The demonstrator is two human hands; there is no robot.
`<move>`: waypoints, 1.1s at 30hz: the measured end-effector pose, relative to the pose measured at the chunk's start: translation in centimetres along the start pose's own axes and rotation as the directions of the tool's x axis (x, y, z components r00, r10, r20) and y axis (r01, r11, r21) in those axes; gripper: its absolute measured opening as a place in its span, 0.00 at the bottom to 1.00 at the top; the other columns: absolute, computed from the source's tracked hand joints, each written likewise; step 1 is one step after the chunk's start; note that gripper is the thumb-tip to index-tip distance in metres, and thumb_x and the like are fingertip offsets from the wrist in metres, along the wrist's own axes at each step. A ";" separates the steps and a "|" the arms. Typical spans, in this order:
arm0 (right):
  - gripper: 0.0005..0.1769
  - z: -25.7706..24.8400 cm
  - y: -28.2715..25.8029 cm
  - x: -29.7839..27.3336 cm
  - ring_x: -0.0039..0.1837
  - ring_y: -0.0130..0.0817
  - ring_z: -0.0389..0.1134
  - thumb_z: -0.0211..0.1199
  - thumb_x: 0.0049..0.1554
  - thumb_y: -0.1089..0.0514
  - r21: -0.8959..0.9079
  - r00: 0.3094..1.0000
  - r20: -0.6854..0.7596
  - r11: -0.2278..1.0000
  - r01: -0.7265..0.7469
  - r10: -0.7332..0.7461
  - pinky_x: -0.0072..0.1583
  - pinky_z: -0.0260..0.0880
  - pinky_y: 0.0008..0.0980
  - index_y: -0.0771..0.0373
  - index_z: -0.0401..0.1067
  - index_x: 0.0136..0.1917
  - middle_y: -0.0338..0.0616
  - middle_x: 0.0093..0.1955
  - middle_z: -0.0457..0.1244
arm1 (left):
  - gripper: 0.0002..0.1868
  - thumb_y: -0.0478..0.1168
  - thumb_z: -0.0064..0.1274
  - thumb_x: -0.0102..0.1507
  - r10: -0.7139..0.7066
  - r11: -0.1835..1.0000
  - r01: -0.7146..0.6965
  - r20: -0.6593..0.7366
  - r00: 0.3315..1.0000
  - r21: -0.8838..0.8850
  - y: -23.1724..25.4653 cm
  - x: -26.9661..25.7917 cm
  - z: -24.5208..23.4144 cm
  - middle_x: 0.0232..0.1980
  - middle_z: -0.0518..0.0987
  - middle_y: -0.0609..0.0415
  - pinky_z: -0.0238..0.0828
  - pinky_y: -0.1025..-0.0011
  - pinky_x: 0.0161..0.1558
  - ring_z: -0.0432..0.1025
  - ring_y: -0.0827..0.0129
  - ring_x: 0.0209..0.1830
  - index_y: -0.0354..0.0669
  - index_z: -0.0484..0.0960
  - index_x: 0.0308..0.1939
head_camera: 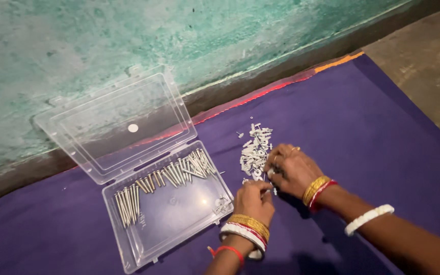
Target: The person sorts long metal nails and white plastic washers by hand on a purple cloth, picking individual items from a pile and placing the nails into specific compartments of a transparent plastic box.
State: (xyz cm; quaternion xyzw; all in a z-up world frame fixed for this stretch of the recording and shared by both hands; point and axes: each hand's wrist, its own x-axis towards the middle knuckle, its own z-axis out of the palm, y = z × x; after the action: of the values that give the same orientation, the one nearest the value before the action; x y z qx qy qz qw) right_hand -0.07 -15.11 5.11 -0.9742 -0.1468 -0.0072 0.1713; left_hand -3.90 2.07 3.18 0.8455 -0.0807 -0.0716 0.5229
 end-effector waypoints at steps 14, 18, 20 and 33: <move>0.33 1.2 -1.1 6.7 0.74 0.57 0.53 0.70 0.48 0.47 0.001 0.987 0.143 0.997 -0.078 0.077 0.70 0.54 0.50 0.50 0.70 0.67 0.49 0.71 0.56 | 0.38 0.32 0.57 0.56 -0.051 0.945 -0.035 0.251 0.967 0.326 -2.0 -0.9 1.6 0.79 0.51 0.35 0.40 0.61 0.76 0.42 0.50 0.81 0.26 0.62 0.69; 0.17 0.8 -2.0 4.7 0.67 0.44 0.61 0.66 0.49 0.51 0.060 0.978 0.205 0.997 -0.038 0.025 0.69 0.62 0.43 0.51 0.78 0.53 0.41 0.63 0.63 | 0.36 0.34 0.57 0.58 -0.116 0.917 -0.017 0.309 0.944 0.398 -1.9 -1.1 1.5 0.80 0.50 0.37 0.38 0.61 0.78 0.39 0.52 0.84 0.29 0.64 0.69; 0.17 0.5 -1.5 3.9 0.65 0.43 0.63 0.68 0.47 0.55 0.087 0.978 0.208 0.995 -0.040 0.021 0.67 0.64 0.42 0.52 0.77 0.51 0.40 0.58 0.65 | 0.39 0.32 0.58 0.56 -0.053 0.919 -0.064 0.282 0.958 0.390 -1.9 -1.2 1.4 0.81 0.48 0.38 0.39 0.61 0.76 0.39 0.53 0.83 0.29 0.62 0.70; 0.55 -4.9 1.9 0.3 0.67 0.47 0.61 0.87 0.29 0.43 0.018 0.938 0.267 0.972 -0.235 0.222 0.68 0.62 0.43 0.48 0.67 0.68 0.45 0.64 0.59 | 0.30 0.33 0.58 0.57 -0.237 0.878 0.066 0.309 0.921 0.475 1.4 -0.9 0.4 0.82 0.38 0.34 0.40 0.65 0.78 0.33 0.49 0.84 0.42 0.71 0.64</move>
State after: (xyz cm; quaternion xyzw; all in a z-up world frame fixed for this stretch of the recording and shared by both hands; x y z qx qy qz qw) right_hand 0.94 -18.39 9.06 -0.9724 -0.0545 0.1458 0.1740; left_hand -4.96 1.34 4.29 0.9205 -0.1216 -0.2448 0.2793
